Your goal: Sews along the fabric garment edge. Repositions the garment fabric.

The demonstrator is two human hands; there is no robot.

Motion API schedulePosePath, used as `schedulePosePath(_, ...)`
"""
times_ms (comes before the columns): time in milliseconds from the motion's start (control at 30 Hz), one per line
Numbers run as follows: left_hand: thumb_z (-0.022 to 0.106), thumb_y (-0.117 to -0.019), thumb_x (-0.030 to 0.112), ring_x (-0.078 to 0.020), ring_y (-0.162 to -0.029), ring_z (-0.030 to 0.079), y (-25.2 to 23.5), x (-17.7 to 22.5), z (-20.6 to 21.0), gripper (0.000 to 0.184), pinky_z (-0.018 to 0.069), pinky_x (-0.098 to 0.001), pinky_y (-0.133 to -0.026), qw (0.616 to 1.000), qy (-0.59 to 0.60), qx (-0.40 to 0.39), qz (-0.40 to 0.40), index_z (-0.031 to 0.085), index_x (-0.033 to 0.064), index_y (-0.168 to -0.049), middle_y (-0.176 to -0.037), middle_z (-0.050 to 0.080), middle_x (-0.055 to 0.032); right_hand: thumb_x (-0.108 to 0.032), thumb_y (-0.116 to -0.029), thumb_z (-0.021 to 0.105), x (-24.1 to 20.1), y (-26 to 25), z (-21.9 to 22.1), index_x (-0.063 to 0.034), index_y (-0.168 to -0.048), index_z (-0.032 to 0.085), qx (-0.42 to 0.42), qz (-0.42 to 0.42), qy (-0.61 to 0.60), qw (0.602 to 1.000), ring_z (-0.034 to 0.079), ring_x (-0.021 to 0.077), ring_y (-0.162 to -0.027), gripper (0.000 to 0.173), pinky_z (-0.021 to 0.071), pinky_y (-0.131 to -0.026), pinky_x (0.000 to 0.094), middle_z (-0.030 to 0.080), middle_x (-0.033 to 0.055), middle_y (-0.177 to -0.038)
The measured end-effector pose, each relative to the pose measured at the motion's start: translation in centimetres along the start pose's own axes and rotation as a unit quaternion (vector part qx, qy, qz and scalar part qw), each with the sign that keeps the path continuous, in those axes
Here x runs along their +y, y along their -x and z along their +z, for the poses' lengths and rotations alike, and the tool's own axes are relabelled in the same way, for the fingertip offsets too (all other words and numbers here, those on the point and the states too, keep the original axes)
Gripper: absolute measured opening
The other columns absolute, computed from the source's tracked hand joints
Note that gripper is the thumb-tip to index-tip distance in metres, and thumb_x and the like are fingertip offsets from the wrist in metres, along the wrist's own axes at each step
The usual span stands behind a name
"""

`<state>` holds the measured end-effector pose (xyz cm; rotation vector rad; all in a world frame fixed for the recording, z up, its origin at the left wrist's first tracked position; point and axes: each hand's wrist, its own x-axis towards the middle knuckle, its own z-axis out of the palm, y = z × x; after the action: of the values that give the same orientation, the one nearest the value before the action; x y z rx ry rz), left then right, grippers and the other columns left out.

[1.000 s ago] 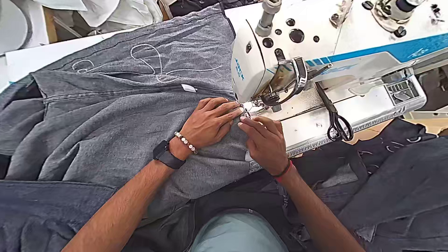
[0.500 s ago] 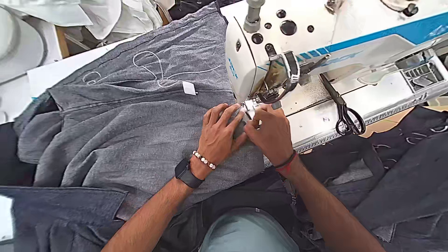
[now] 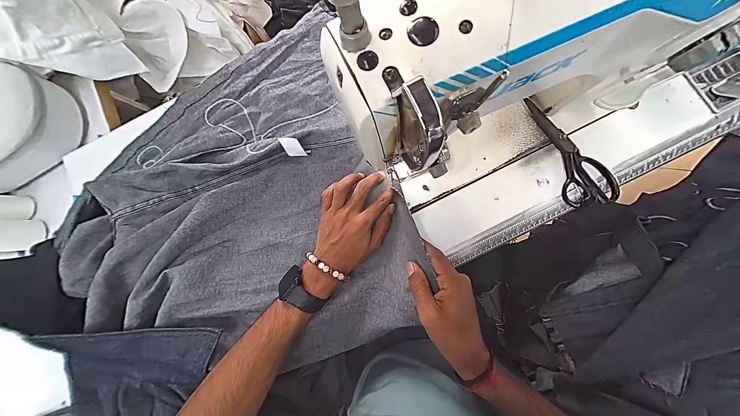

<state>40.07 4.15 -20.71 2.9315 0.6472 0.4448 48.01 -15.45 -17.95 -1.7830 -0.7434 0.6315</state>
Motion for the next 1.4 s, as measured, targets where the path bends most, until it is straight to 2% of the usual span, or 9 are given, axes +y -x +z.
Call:
schedulePosePath(133, 0.05, -0.1049, 0.038, -0.0271, -0.137, 0.047, -0.3, -0.4, -0.2, 0.034, 0.0314, -0.0481, -0.114, 1.0, -0.002, 0.007, 0.019, 0.075, 0.0255, -0.123, -0.146, 0.059, -0.0006, -0.02, -0.1019, 0.057, 0.3, -0.9, -0.3, 0.0023, -0.131, 0.066, -0.006, -0.013, 0.043, 0.999, 0.069, 0.001, -0.075, 0.038, 0.058, -0.065, 0.0201, 0.076, 0.0024, -0.091)
schedulePosePath(400, 0.052, -0.1043, 0.04, -0.0273, -0.129, 0.052, -1.0, -1.2, -0.6, 0.033, 0.0333, -0.0473, -0.11, 0.998, -0.013, 0.015, 0.059, 0.076, 0.0247, -0.121, -0.135, 0.064, -0.0022, -0.018, -0.0987, 0.058, 0.3, -2.2, -0.2, -0.0013, -0.129, 0.07, -0.006, -0.009, 0.049, 0.999, 0.06, -0.0003, -0.058, 0.036, 0.0515, -0.053, 0.0201, 0.072, -0.0016, -0.077)
schedulePosePath(600, 0.057, -0.1026, 0.039, -0.0267, -0.124, 0.054, -1.6, -1.4, -0.9, 0.029, 0.0347, -0.0469, -0.106, 0.996, -0.023, 0.026, 0.083, 0.077, 0.0248, -0.119, -0.128, 0.067, -0.0025, -0.018, -0.0955, 0.058, 0.4, -3.6, 0.1, -0.0048, -0.128, 0.072, 0.005, -0.002, 0.071, 0.997, 0.041, -0.0005, -0.046, 0.037, 0.0364, -0.044, 0.0199, 0.055, -0.0079, -0.059)
schedulePosePath(700, 0.054, -0.1032, 0.038, -0.0274, -0.126, 0.052, -1.3, -0.7, -1.0, 0.031, 0.0332, -0.0481, -0.108, 0.997, -0.039, 0.011, 0.064, 0.076, 0.0246, -0.12, -0.132, 0.065, -0.0024, -0.019, -0.0921, 0.059, 0.4, -4.2, 0.1, -0.0115, -0.132, 0.071, 0.003, 0.011, 0.113, 0.994, 0.044, 0.003, -0.049, 0.042, 0.0387, -0.047, 0.024, 0.054, -0.0078, -0.061)
schedulePosePath(767, 0.052, -0.1039, 0.037, -0.0268, -0.129, 0.051, -0.9, 0.2, -1.0, 0.032, 0.0326, -0.0476, -0.11, 0.998, -0.047, -0.001, 0.037, 0.075, 0.0248, -0.122, -0.136, 0.063, -0.0015, -0.022, -0.089, 0.061, 0.3, -4.2, 0.1, -0.0143, -0.129, 0.072, 0.002, 0.025, 0.139, 0.99, 0.047, 0.0039, -0.052, 0.042, 0.0412, -0.048, 0.0252, 0.056, -0.0076, -0.064)
schedulePosePath(967, 0.05, -0.1045, 0.038, -0.0266, -0.133, 0.048, -0.4, 0.4, -0.6, 0.034, 0.0308, -0.0479, -0.112, 0.999, -0.035, 0.003, 0.018, 0.075, 0.0247, -0.124, -0.141, 0.06, -0.0014, -0.02, -0.0902, 0.061, 0.3, -4.3, -0.1, -0.0128, -0.123, 0.075, 0.018, 0.002, 0.163, 0.987, 0.044, 0.0026, -0.048, 0.036, 0.0382, -0.045, 0.0237, 0.053, -0.0088, -0.059)
schedulePosePath(1067, 0.049, -0.1046, 0.038, -0.0264, -0.133, 0.048, -0.4, 0.5, -0.5, 0.034, 0.031, -0.0475, -0.111, 0.999, -0.039, 0.008, 0.015, 0.075, 0.0253, -0.123, -0.141, 0.061, -0.0008, -0.022, -0.0863, 0.062, 0.1, -4.3, 0.0, -0.0149, -0.121, 0.076, 0.018, 0.007, 0.198, 0.98, 0.051, 0.0054, -0.053, 0.038, 0.0435, -0.05, 0.0277, 0.062, -0.0064, -0.066)
schedulePosePath(1267, 0.049, -0.1048, 0.039, -0.0262, -0.133, 0.048, -0.3, 0.4, -0.4, 0.035, 0.0314, -0.0473, -0.11, 0.999, -0.039, 0.009, 0.018, 0.073, 0.0276, -0.127, -0.141, 0.06, -0.0009, -0.018, -0.0898, 0.059, 0.3, -4.4, 0.3, -0.0103, -0.121, 0.076, 0.03, -0.023, 0.213, 0.976, 0.043, 0.0057, -0.046, 0.037, 0.0366, -0.044, 0.0268, 0.052, -0.0068, -0.056)
schedulePosePath(1400, 0.048, -0.105, 0.04, -0.0261, -0.135, 0.047, -0.1, 1.1, -0.6, 0.038, 0.0314, -0.0478, -0.111, 0.999, -0.041, -0.012, -0.001, 0.069, 0.0283, -0.134, -0.145, 0.058, -0.0006, -0.017, -0.0869, 0.061, 0.2, -4.1, 0.3, -0.0108, -0.121, 0.076, 0.033, -0.027, 0.229, 0.972, 0.048, 0.0066, -0.05, 0.038, 0.0399, -0.047, 0.028, 0.061, -0.0044, -0.065)
